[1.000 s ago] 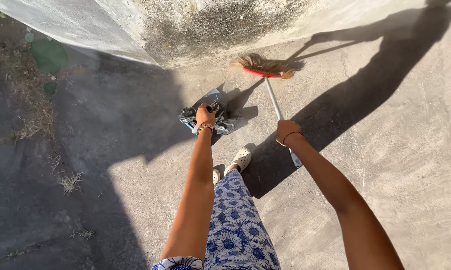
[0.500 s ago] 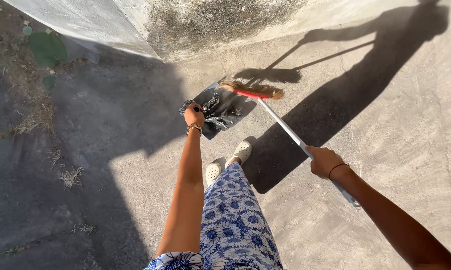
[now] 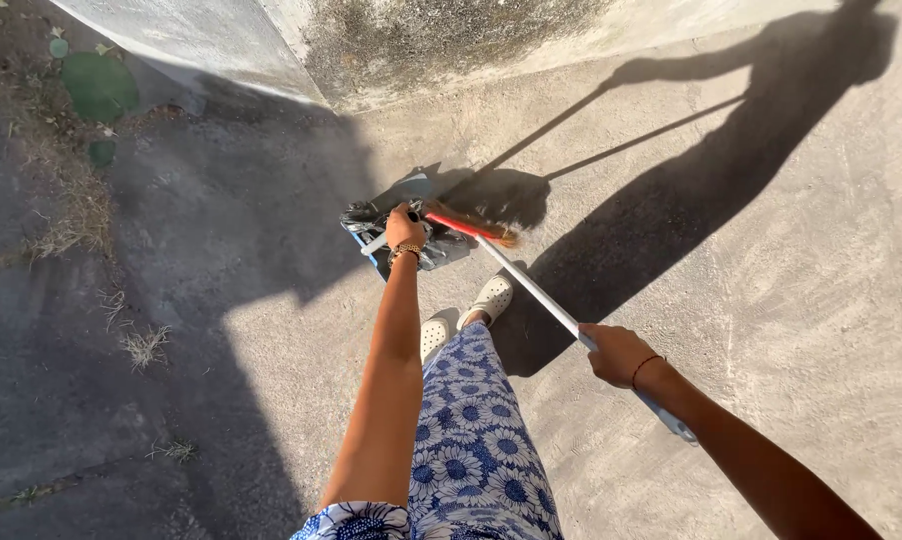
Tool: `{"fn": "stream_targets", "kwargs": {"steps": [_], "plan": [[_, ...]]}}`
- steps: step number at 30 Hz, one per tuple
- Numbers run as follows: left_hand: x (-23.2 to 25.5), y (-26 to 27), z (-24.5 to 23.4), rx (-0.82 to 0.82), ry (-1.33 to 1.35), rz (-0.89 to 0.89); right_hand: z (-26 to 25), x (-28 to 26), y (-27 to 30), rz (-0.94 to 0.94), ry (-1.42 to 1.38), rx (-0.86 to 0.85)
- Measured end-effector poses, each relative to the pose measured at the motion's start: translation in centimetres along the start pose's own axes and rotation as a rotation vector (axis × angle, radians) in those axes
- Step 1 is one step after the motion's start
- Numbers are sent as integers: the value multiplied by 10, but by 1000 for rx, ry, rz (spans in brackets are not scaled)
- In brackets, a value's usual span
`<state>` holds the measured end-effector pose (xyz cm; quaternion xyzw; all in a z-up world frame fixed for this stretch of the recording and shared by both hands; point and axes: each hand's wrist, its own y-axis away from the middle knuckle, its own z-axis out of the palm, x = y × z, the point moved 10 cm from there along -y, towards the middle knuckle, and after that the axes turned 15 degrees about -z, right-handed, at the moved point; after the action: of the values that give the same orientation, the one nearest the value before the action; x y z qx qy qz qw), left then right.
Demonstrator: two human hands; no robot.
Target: A person uses a broom and dustpan to sweep debris on an outdoor paved path and empties it into a trash bin.
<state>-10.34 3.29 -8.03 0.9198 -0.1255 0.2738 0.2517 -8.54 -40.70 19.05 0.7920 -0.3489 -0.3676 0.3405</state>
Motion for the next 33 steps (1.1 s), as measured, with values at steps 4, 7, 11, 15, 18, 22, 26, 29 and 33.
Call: {"fn": "stream_targets", "kwargs": {"steps": [4,7,11,15,18,22,26,29,33], "plan": [[-9,3,-6,12,53,4,-18,1,18,64,-37,-20],[-9,3,-6,5,74,-16,-10,15,-19,172,-12,6],[-16,7,-10,20,79,-27,7,0,-55,94,128,-37],[-34,1,-50,75,168,-112,-32,-39,2,79,-28,-71],[-40,-7,-92,113,197,-194,-57,-43,2,116,-27,-12],[-46,-17,-110,153,180,-205,-78,-38,-91,71,144,126],[-50,-14,-106,148,180,-230,-42,-36,-163,72,323,83],[-74,-16,-89,151,169,-270,-25,-41,-135,34,381,-15],[-95,2,-98,148,240,-370,-34,-38,-35,-65,231,-16]]}}
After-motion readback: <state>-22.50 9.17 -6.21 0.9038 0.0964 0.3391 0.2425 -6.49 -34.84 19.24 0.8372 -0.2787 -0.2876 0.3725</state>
